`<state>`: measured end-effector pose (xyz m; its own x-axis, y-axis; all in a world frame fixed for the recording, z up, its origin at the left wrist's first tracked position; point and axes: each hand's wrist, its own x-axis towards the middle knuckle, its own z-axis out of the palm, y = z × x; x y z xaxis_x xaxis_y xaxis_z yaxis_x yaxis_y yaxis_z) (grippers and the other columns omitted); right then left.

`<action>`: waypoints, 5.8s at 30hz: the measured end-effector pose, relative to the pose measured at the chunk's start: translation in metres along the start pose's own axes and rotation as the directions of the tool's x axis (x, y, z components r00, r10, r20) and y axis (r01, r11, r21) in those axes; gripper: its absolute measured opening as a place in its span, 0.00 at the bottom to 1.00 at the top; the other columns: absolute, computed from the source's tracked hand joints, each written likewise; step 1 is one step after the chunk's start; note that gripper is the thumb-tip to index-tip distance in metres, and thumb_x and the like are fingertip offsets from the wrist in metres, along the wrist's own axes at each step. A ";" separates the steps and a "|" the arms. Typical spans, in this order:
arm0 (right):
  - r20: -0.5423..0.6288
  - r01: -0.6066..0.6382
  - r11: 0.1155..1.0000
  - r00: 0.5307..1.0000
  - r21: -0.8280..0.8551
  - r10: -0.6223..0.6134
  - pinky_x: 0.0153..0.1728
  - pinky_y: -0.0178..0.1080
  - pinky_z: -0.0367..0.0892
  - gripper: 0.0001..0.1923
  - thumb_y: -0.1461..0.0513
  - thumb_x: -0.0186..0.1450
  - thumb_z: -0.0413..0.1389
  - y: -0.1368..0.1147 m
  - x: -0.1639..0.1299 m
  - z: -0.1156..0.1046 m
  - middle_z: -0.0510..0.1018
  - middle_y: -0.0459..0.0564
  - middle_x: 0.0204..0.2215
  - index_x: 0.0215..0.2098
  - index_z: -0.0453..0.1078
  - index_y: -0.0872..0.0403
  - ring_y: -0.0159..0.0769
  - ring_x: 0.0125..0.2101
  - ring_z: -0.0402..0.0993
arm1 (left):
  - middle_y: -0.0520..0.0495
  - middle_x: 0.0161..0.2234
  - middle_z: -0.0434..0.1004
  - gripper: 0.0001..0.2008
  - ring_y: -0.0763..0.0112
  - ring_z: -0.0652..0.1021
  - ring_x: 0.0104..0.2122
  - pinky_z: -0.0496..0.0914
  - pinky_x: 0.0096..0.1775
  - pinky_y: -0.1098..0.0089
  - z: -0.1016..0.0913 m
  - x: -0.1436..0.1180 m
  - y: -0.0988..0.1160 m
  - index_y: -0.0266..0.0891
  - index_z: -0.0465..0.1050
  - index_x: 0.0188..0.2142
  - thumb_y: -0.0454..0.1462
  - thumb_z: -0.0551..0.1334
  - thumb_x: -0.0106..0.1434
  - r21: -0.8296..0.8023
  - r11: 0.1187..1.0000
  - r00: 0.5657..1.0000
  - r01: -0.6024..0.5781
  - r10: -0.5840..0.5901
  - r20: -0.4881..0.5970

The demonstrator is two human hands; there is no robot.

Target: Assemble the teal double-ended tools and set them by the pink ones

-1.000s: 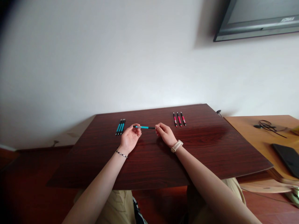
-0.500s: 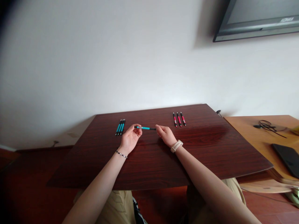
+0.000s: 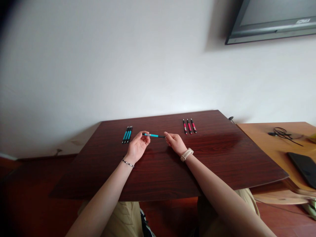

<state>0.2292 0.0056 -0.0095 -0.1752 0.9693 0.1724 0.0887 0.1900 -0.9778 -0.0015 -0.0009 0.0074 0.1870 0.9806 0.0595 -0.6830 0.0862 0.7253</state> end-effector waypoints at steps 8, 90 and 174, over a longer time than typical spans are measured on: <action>-0.063 -0.036 0.989 0.997 0.140 0.046 0.24 0.37 0.60 0.34 0.33 0.71 0.52 0.001 0.001 0.002 0.71 0.46 0.21 0.26 0.67 0.51 0.33 0.21 0.65 | 0.42 0.40 0.81 0.10 0.70 0.80 0.38 0.76 0.45 0.67 0.006 -0.002 0.002 0.35 0.82 0.42 0.40 0.70 0.66 -0.087 0.995 0.999 0.042 -0.042 0.001; -0.163 0.157 0.955 0.980 0.252 -0.118 0.40 0.41 0.81 0.24 0.49 0.66 0.68 -0.003 -0.001 0.003 0.86 0.49 0.38 0.53 0.67 0.48 0.42 0.36 0.87 | 0.50 0.43 0.79 0.06 0.70 0.80 0.38 0.75 0.46 0.70 0.017 -0.019 -0.021 0.44 0.76 0.46 0.35 0.68 0.71 0.809 0.104 0.790 -0.578 -0.176 0.587; 0.231 0.327 0.633 0.945 -0.702 -0.233 0.69 0.56 0.65 0.21 0.60 0.75 0.57 0.029 -0.037 -0.080 0.72 0.63 0.68 0.64 0.73 0.57 0.53 0.69 0.67 | 0.41 0.47 0.87 0.14 0.59 0.83 0.50 0.74 0.55 0.66 0.091 0.214 -0.127 0.39 0.84 0.50 0.36 0.68 0.65 0.967 -0.255 1.000 0.000 0.014 0.004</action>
<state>0.3163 -0.0123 -0.0352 -0.4125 0.8355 0.3629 0.6867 0.5470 -0.4789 0.1893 0.1820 -0.0095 0.1797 0.9810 0.0725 0.8570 -0.1923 0.4781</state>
